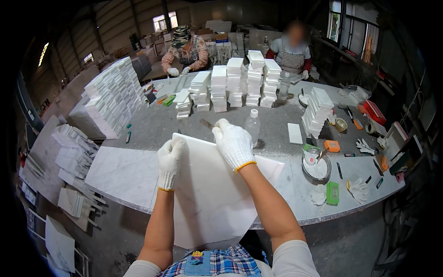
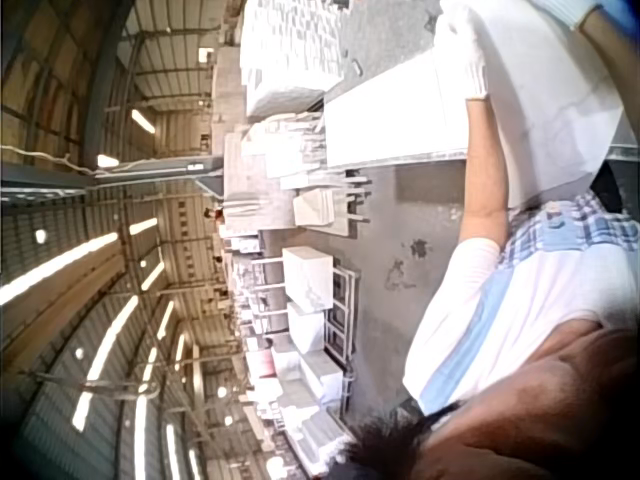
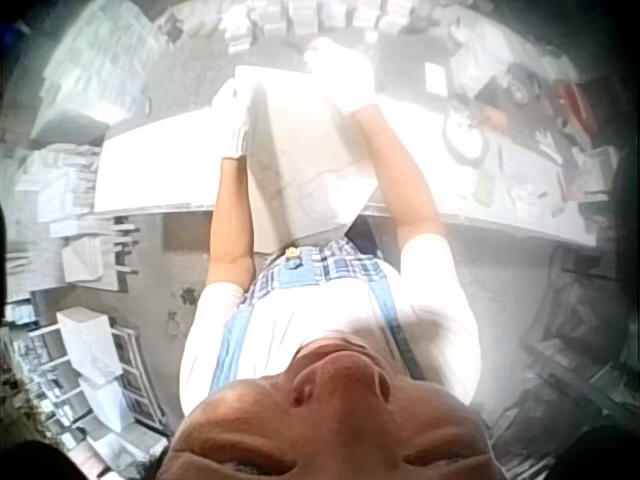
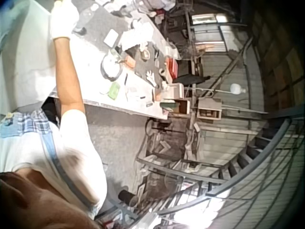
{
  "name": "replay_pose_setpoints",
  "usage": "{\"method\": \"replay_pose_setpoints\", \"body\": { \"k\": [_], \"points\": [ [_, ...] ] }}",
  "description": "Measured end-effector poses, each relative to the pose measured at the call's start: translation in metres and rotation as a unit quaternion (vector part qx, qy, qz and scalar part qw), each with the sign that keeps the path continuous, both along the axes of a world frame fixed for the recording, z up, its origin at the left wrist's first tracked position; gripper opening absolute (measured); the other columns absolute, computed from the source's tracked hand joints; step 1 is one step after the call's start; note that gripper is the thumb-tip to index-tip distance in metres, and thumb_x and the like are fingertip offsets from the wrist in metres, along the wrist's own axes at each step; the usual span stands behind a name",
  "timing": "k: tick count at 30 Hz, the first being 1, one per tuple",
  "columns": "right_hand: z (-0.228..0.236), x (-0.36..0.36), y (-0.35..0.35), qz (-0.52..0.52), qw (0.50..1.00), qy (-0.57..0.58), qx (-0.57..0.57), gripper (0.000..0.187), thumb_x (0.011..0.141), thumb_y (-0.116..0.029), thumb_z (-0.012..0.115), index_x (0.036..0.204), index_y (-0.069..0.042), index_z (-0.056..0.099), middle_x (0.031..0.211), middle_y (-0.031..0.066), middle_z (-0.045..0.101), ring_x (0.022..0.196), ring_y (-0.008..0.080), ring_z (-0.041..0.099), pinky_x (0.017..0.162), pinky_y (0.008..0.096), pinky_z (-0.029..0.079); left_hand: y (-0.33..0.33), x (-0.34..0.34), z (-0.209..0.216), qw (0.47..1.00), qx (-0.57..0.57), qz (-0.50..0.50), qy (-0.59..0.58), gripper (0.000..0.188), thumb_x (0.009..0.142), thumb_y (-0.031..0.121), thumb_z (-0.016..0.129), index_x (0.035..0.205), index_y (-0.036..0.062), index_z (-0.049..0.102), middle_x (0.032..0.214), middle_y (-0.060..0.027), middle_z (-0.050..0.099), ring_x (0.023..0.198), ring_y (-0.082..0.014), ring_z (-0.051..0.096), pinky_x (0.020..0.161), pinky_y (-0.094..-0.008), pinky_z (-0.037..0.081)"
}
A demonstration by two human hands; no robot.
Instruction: The person handles large white rectangular tiles at a workbench. They wipe the surface of a tile with a green sponge, then use a metal scraper to clean the edges and corners. The person repeatedly flips and repositions the tile to access different sides while other workers handle similar items in the background.
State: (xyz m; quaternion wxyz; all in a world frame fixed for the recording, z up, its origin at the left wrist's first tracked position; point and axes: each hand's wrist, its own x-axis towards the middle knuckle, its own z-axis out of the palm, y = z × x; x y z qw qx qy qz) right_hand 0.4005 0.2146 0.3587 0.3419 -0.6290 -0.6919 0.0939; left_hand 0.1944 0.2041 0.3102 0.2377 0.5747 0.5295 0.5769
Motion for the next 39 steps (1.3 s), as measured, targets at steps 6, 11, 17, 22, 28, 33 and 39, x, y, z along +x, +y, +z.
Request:
{"method": "replay_pose_setpoints", "body": {
  "k": [6,11,17,22,28,33,39],
  "points": [
    [-0.002,0.001,0.003,0.0,1.0,-0.009,0.001,0.028,0.097,-0.035,0.048,0.101,-0.014,0.065,0.081,0.0114,0.072,0.081,0.0365,0.068,0.075,0.048,0.052,0.003,-0.002,-0.005,1.0,-0.011,-0.01,-0.016,0.041,0.093,0.035,0.069,0.076,-0.0007,0.059,0.065,-0.0015,0.052,0.065,-0.0089,0.045,0.059,-0.0302,0.042],
    [0.002,0.001,0.0,0.02,1.0,0.0,0.014,0.027,0.097,-0.034,0.049,0.103,-0.012,0.065,0.084,0.0206,0.071,0.082,0.0416,0.068,0.076,0.0522,0.051,0.003,0.0,-0.003,1.0,-0.011,-0.012,-0.025,0.04,0.093,0.034,0.068,0.076,-0.0009,0.059,0.066,-0.0012,0.051,0.066,-0.0086,0.044,0.059,-0.0294,0.041],
    [0.002,0.001,0.0,0.022,1.0,0.014,0.015,0.03,0.096,-0.035,0.051,0.111,-0.014,0.066,0.092,0.0192,0.072,0.089,0.0399,0.068,0.079,0.0505,0.052,0.005,-0.002,-0.006,1.0,0.001,-0.014,-0.018,0.038,0.094,0.033,0.067,0.078,-0.0007,0.06,0.066,-0.0018,0.05,0.067,-0.0091,0.045,0.06,-0.0298,0.042],
    [-0.001,0.0,0.0,0.024,0.999,0.024,0.029,0.032,0.094,-0.035,0.053,0.113,-0.014,0.067,0.096,0.0181,0.072,0.091,0.0391,0.068,0.081,0.0494,0.051,-0.003,0.001,0.001,0.998,-0.03,-0.027,-0.056,0.038,0.093,0.035,0.067,0.079,-0.0002,0.061,0.065,-0.003,0.051,0.066,-0.0098,0.044,0.06,-0.0311,0.042],
    [0.003,0.0,-0.003,0.022,0.999,0.027,0.013,0.029,0.094,-0.034,0.054,0.106,-0.011,0.068,0.091,0.0182,0.072,0.088,0.0393,0.068,0.078,0.0495,0.052,0.008,-0.003,-0.01,1.0,-0.008,-0.015,-0.011,0.041,0.092,0.037,0.068,0.08,-0.0009,0.063,0.066,-0.0081,0.055,0.065,-0.0127,0.047,0.06,-0.0329,0.043],
    [0.001,0.001,-0.001,0.01,1.0,0.014,0.017,0.029,0.094,-0.035,0.053,0.102,-0.01,0.067,0.089,0.0182,0.071,0.087,0.0402,0.068,0.077,0.0495,0.052,0.003,-0.002,-0.004,1.0,0.002,-0.009,0.022,0.039,0.097,0.035,0.064,0.082,-0.0019,0.065,0.07,0.0014,0.056,0.068,-0.0067,0.047,0.06,-0.0273,0.042],
    [-0.002,-0.002,0.004,0.008,1.0,0.014,0.019,0.031,0.095,-0.036,0.051,0.103,-0.011,0.067,0.091,0.0177,0.072,0.087,0.0403,0.067,0.078,0.0485,0.052,-0.004,-0.001,0.004,0.999,-0.036,0.001,-0.007,0.044,0.09,0.042,0.066,0.081,-0.0006,0.064,0.069,-0.013,0.06,0.064,-0.0184,0.053,0.063,-0.0355,0.045]
  ]
}}
